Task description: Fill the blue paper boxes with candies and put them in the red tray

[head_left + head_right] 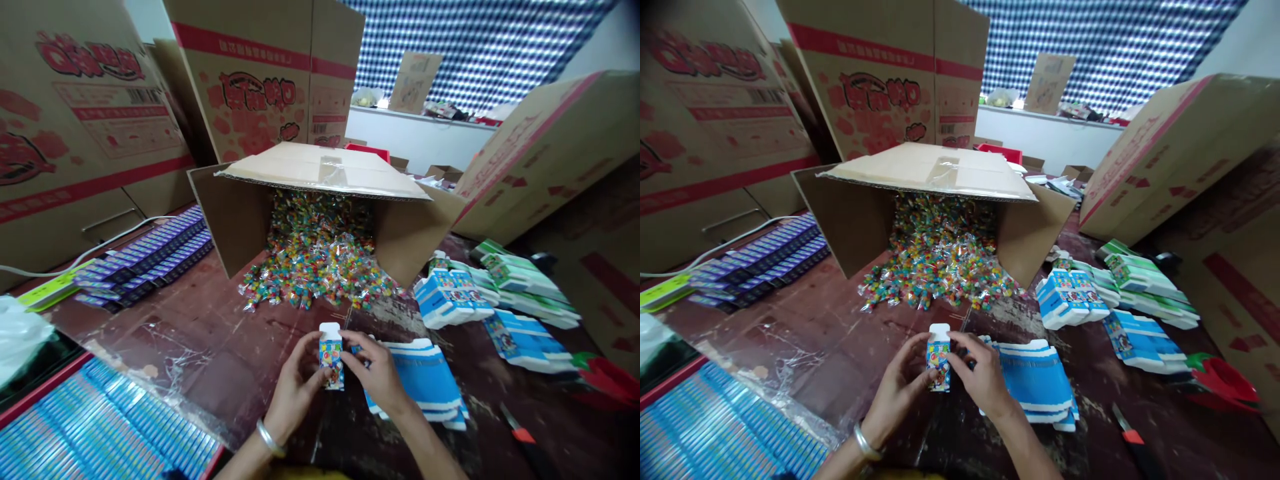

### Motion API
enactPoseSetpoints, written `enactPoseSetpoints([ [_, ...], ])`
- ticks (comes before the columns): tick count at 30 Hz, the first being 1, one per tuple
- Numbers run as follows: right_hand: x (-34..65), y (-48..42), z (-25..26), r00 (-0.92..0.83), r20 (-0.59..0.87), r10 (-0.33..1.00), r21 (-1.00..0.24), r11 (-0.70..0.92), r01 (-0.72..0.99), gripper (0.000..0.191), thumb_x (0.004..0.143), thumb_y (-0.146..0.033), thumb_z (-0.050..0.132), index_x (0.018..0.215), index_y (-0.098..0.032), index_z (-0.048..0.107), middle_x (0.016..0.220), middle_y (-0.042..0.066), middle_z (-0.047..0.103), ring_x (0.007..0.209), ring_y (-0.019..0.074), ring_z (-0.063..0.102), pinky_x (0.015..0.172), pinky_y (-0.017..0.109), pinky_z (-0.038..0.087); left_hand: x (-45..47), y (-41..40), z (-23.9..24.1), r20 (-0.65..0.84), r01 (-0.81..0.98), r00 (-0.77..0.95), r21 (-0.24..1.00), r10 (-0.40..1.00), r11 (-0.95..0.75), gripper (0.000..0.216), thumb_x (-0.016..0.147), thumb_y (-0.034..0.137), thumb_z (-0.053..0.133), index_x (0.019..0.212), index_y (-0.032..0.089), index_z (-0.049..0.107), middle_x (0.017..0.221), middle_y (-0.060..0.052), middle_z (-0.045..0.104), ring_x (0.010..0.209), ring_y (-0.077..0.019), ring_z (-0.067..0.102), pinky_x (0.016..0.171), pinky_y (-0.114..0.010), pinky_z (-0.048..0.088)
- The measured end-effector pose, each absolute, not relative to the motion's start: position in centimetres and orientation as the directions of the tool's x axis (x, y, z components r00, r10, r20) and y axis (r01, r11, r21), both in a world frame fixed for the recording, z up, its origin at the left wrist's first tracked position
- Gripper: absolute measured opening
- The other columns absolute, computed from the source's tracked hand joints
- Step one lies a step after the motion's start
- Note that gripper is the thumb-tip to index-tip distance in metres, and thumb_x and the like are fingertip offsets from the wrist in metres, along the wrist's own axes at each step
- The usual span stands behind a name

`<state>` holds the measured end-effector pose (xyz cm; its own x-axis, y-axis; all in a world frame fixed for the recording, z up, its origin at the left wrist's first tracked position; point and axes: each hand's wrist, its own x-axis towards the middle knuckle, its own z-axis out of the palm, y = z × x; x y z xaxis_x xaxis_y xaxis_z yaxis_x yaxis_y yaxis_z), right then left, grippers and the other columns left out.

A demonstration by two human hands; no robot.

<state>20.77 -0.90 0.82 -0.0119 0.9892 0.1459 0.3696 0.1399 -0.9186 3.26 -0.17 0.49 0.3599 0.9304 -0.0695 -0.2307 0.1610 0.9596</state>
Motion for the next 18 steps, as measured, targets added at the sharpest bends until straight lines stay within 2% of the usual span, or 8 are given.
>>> enactPoseSetpoints([
  [5,19.5,-1.2,0.6,0.048,0.134,0.990,-0.951,0.115,0.286,0.022,0.086,-0.029,0.057,0.107,-0.021,0.062,0.100,0.006,0.068,0.088,0.0191,0.065,0.072,0.026,0.053,3.0,-0.1,0.5,-0.060,-0.285,0.415,0.939,0.908,0.193,0.032,0.078,0.021,0.068,0.105,0.021,0.050,0.098,-0.003,0.062,0.084,-0.0170,0.060,0.073,-0.027,0.049],
  [11,19.3,-1.4,0.3,0.069,0.205,0.976,-0.912,0.165,0.375,0.026,0.086,-0.026,0.057,0.112,-0.022,0.059,0.101,0.006,0.067,0.086,0.0184,0.065,0.076,0.027,0.051,2.6,0.6,0.9,-0.064,-0.223,0.429,0.959,0.901,0.174,0.033,0.081,0.024,0.065,0.110,0.019,0.051,0.104,-0.007,0.063,0.090,-0.0201,0.060,0.075,-0.028,0.048],
  [16,19.1,-1.4,0.3,0.058,0.259,0.964,-0.878,0.210,0.431,0.008,0.086,-0.024,0.056,0.090,-0.021,0.062,0.088,0.003,0.065,0.083,0.0172,0.062,0.074,0.026,0.048,3.0,0.4,0.7,-0.065,-0.197,0.456,0.965,0.888,0.172,0.035,0.081,0.023,0.065,0.113,0.018,0.053,0.105,-0.008,0.065,0.091,-0.0214,0.061,0.077,-0.029,0.047],
  [18,19.0,-1.3,0.2,0.086,0.285,0.955,-0.876,0.223,0.427,0.007,0.086,-0.024,0.055,0.084,-0.020,0.062,0.088,0.003,0.064,0.084,0.0175,0.062,0.075,0.026,0.047,3.2,0.2,0.6,-0.080,-0.202,0.460,0.960,0.884,0.192,0.034,0.082,0.023,0.063,0.114,0.018,0.053,0.105,-0.008,0.064,0.089,-0.0208,0.062,0.076,-0.029,0.047],
])
